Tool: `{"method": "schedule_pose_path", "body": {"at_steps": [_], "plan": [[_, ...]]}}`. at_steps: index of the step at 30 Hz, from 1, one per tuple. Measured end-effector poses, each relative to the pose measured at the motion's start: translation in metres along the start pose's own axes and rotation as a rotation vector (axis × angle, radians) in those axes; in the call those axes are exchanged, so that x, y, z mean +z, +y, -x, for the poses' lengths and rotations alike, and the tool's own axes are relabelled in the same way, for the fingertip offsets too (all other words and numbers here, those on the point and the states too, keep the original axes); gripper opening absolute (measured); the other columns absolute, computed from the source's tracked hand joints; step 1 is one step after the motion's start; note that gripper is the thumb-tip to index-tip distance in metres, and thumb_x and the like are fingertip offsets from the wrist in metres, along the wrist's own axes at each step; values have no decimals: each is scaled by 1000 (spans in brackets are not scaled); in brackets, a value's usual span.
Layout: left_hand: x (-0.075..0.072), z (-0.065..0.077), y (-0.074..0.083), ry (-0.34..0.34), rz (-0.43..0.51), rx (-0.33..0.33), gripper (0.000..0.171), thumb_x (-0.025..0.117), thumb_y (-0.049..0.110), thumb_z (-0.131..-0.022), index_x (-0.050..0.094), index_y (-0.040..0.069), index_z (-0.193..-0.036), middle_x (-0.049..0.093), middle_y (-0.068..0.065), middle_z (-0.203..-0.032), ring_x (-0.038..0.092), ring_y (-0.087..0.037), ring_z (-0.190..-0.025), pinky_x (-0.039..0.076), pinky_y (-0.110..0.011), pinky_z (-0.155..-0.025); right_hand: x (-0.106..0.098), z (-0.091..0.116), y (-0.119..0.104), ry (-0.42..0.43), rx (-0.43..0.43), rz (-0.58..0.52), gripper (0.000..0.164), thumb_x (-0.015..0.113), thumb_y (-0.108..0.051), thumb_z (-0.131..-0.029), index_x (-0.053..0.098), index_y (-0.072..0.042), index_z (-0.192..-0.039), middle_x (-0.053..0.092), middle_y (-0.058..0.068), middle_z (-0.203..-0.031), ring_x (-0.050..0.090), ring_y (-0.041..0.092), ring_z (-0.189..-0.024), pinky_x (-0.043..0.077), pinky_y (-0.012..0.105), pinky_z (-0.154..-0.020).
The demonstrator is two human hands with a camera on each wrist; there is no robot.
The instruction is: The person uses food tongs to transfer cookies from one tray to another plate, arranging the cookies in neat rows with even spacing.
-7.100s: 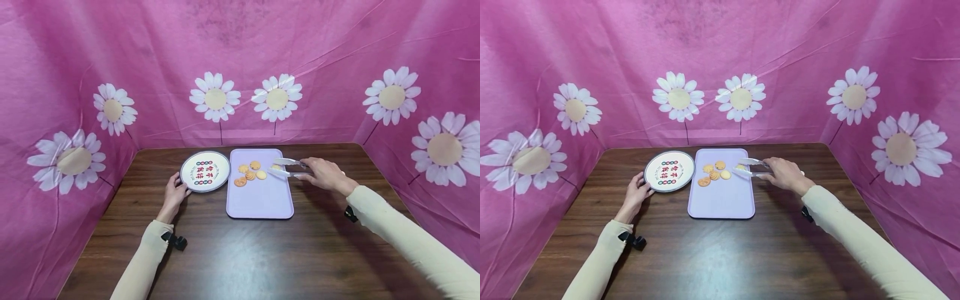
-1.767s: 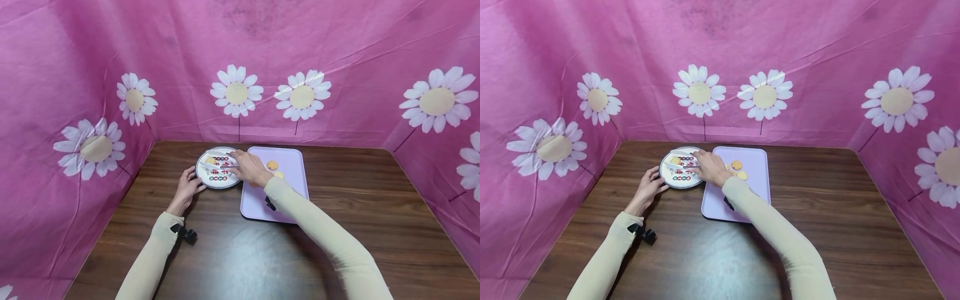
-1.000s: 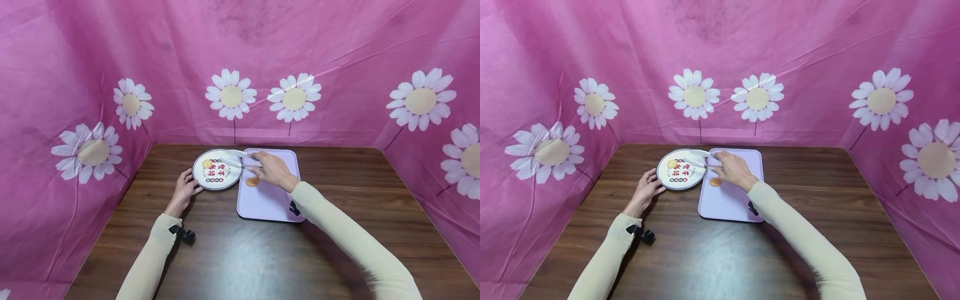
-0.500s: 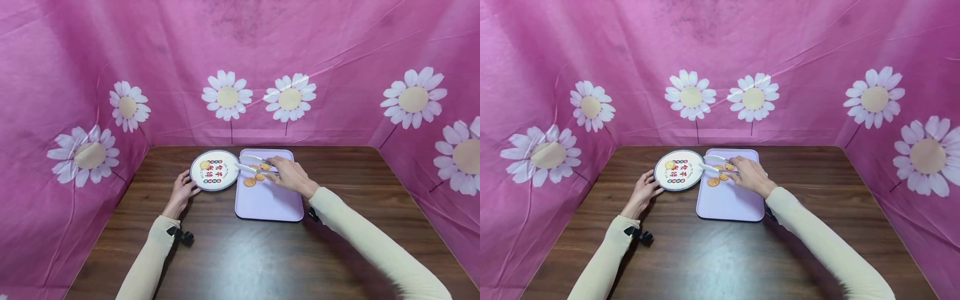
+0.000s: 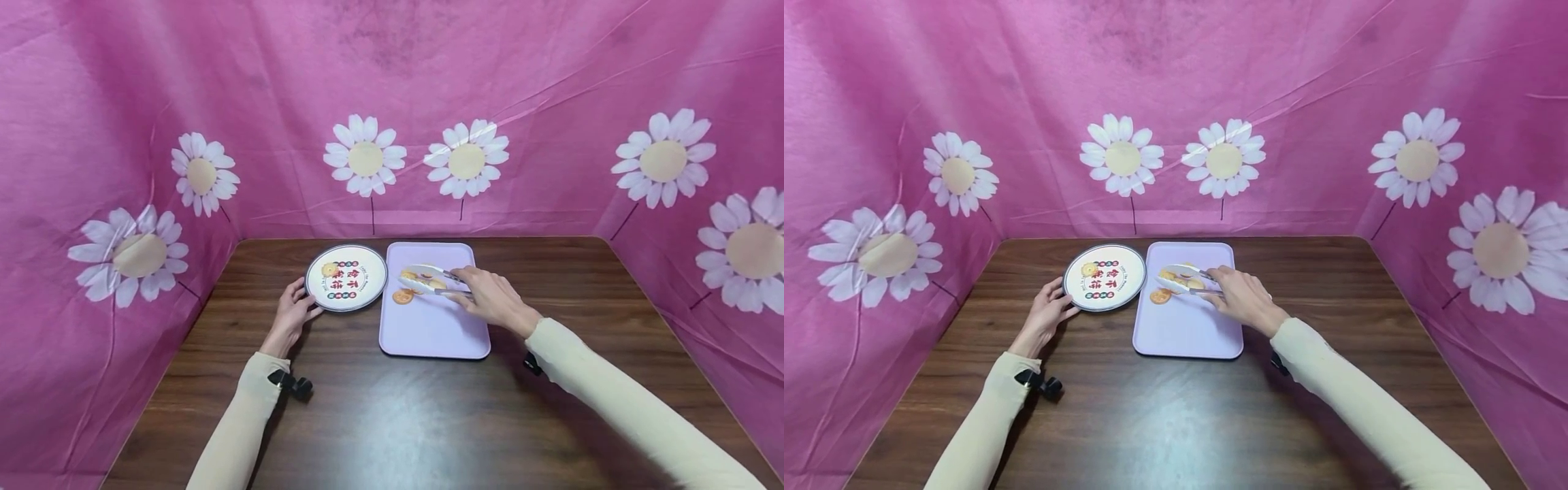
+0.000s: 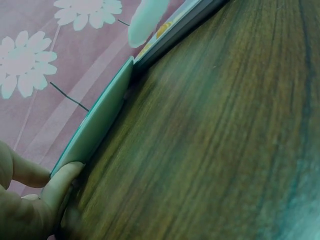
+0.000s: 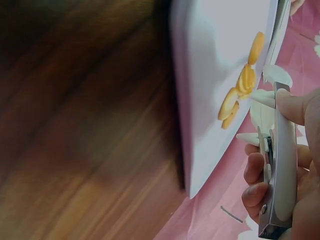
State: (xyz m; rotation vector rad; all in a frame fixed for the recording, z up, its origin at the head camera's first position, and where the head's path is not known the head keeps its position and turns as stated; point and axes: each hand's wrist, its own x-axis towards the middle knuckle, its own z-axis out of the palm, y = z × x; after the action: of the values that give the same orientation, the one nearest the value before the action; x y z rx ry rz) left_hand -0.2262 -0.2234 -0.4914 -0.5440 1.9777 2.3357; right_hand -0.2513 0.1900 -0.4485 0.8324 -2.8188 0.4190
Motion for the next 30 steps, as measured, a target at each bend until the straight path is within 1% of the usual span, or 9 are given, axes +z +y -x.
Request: {"method": "schedule_pose_path", "body": {"at_steps": [4,8,10,16,21,26,30], "plan": [[-1,0,0,-1,-2,-8,69,41,-12,-104,16,6,-166,25,-26,-166,45,-34,-136,65,-16,-80,-1,10,4,-12,20,1,55,73,-44,-96,63,-11,-139,72,13,-128,73,33,-102,65,53,-72],[-2,0,-1,0,5,-12,69,40,-11,-104,16,6,-166,25,-26,-166,44,-34,-137,64,-16,-81,-4,19,8,-8,20,4,55,75,-42,-95,63,-10,-138,73,13,-124,72,30,-92,63,51,-66],[-1,0,0,-2,7,-9,69,40,-11,-104,16,6,-166,25,-26,-166,44,-34,-137,65,-17,-83,-5,22,10,-3,20,8,55,76,-41,-95,63,-9,-138,73,13,-122,70,28,-89,63,50,-65],[0,1,2,-6,1,-2,70,41,-11,-104,16,6,-166,25,-27,-165,46,-33,-134,65,-18,-85,-7,29,16,-3,27,10,55,75,-40,-95,63,-7,-137,73,13,-120,70,27,-91,63,51,-70],[0,1,2,-2,-4,-6,70,41,-11,-103,16,6,-166,25,-27,-165,46,-32,-134,65,-17,-83,-9,33,21,4,25,9,55,75,-40,-95,64,-7,-137,74,14,-118,70,26,-88,63,50,-67],[-1,1,2,2,-8,-15,69,41,-11,-104,16,7,-166,26,-26,-166,45,-34,-137,65,-18,-87,-11,36,26,10,29,7,56,75,-41,-95,64,-8,-138,74,12,-119,71,26,-89,63,50,-67],[-2,0,3,0,-11,-17,69,41,-10,-105,16,7,-166,26,-25,-167,45,-35,-138,64,-19,-88,-12,38,29,13,29,11,56,75,-41,-95,64,-6,-137,74,12,-117,71,26,-88,63,50,-66]]}}
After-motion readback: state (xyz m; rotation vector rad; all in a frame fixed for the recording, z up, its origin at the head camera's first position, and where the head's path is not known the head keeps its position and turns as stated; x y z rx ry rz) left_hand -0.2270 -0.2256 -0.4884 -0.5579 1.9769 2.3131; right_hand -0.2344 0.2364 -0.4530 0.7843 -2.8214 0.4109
